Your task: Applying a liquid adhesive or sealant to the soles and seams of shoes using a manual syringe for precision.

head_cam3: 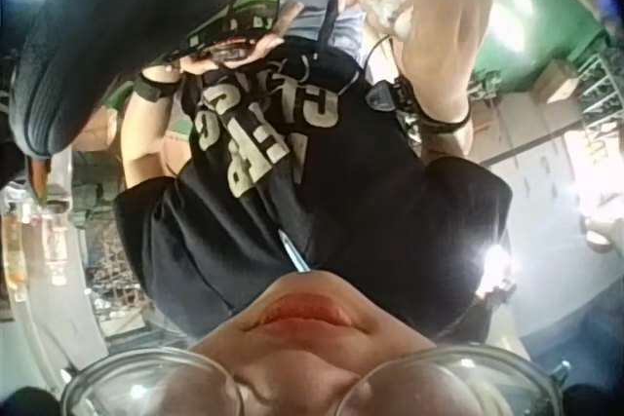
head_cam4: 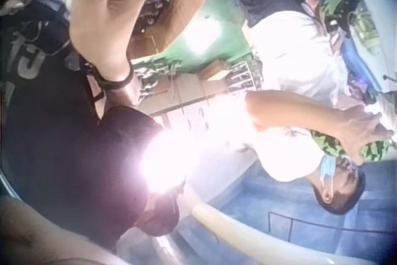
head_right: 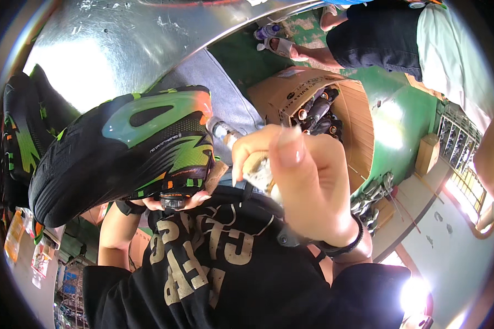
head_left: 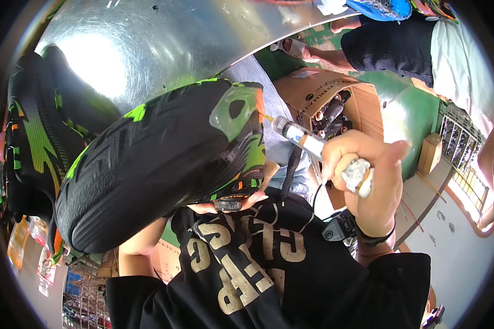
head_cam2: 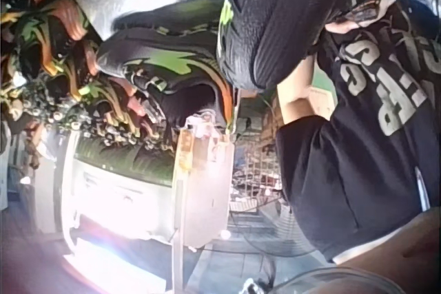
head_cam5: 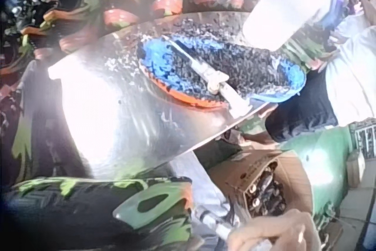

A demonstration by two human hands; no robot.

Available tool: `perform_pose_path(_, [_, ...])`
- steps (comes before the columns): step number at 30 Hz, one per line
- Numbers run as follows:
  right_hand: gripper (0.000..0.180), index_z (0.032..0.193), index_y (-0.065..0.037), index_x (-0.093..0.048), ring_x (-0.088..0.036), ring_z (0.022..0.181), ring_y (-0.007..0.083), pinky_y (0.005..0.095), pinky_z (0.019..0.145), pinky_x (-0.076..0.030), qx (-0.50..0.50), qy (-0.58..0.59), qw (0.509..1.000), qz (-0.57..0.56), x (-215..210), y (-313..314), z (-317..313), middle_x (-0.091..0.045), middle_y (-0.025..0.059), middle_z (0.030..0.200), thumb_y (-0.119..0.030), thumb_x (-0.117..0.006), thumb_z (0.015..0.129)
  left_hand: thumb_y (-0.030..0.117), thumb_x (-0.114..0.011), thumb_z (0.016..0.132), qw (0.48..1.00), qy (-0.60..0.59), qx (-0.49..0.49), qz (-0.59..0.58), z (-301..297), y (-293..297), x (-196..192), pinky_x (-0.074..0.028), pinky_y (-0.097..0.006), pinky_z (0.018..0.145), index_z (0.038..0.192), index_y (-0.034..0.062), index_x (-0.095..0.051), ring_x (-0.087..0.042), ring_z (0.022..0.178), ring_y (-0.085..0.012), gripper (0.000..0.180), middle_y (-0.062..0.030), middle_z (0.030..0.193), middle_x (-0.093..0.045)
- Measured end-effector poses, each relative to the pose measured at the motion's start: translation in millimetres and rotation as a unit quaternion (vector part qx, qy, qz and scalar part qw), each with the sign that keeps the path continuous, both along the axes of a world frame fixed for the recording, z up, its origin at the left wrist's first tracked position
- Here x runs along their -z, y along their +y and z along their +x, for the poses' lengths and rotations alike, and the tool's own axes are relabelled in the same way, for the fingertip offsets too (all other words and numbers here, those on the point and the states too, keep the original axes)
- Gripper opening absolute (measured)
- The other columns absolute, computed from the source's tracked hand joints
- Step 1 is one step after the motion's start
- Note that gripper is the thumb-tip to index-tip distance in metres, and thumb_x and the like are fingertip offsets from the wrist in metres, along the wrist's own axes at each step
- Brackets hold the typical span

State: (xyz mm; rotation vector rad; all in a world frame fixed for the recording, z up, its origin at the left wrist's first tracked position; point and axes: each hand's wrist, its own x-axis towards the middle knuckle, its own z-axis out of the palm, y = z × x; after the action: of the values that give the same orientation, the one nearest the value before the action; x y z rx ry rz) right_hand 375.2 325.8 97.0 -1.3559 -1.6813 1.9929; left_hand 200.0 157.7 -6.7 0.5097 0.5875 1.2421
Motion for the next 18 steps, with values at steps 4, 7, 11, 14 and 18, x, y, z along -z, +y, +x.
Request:
perform_pose_path(4, [0.065,0.078,0.009,-0.064,-0.058,0.064,0.0176,0.0292,0.063,-0.045,-0.022,-0.004,1.000,0.002,-6.9,0.5,-0.4,-0.064,0.0137,0.073,-0.042,-0.030,0.101,0.053,-0.048,0.086,0.987,-0.108,-0.025,-0.112,2.4,3.7,-2.1,-0.026,-0.047,0.102,0.137,0.0121,-0.041,-0.039,0.124,-0.0158,0.066,0.0026,0.137,-0.043])
perform_pose_path(7, [0.075,0.076,0.008,-0.064,-0.059,0.063,0.0182,0.0286,0.061,-0.045,-0.065,0.014,0.996,0.058,-10.0,1.0,2.1,-0.064,0.0136,0.072,-0.052,-0.025,0.099,0.053,-0.048,0.086,0.977,-0.165,-0.023,-0.131,5.1,5.0,1.9,-0.027,-0.044,0.101,0.137,0.0101,-0.041,-0.041,0.122,-0.0154,0.067,0.0014,0.135,-0.044])
perform_pose_path(11, [0.092,0.073,0.006,-0.064,-0.059,0.064,0.0186,0.0291,0.062,-0.045,-0.116,-0.089,0.987,0.068,-14.1,-0.6,7.7,-0.064,0.0130,0.071,-0.068,-0.012,0.092,0.053,-0.048,0.086,0.965,-0.222,-0.007,-0.137,8.4,3.0,4.2,-0.029,-0.041,0.100,0.136,0.0074,-0.041,-0.043,0.119,-0.0148,0.068,-0.0003,0.132,-0.046])
perform_pose_path(14, [0.097,0.071,0.004,-0.064,-0.059,0.064,0.0185,0.0293,0.062,-0.045,-0.085,-0.087,0.991,0.063,-6.8,-4.8,11.7,-0.063,0.0117,0.070,-0.073,-0.008,0.089,0.053,-0.048,0.086,0.964,-0.234,0.013,-0.129,11.6,2.5,5.0,-0.031,-0.039,0.099,0.136,0.0054,-0.042,-0.044,0.117,-0.0143,0.069,-0.0015,0.130,-0.048])
perform_pose_path(18, [0.098,0.071,0.002,-0.064,-0.056,0.061,0.0164,0.0275,0.059,-0.042,0.000,-0.056,0.998,0.021,-0.2,-8.1,19.8,-0.062,0.0092,0.068,-0.075,-0.004,0.087,0.052,-0.048,0.086,0.965,-0.228,0.036,-0.127,15.9,1.2,3.7,-0.033,-0.036,0.097,0.135,0.0027,-0.042,-0.047,0.114,-0.0137,0.070,-0.0031,0.128,-0.050])
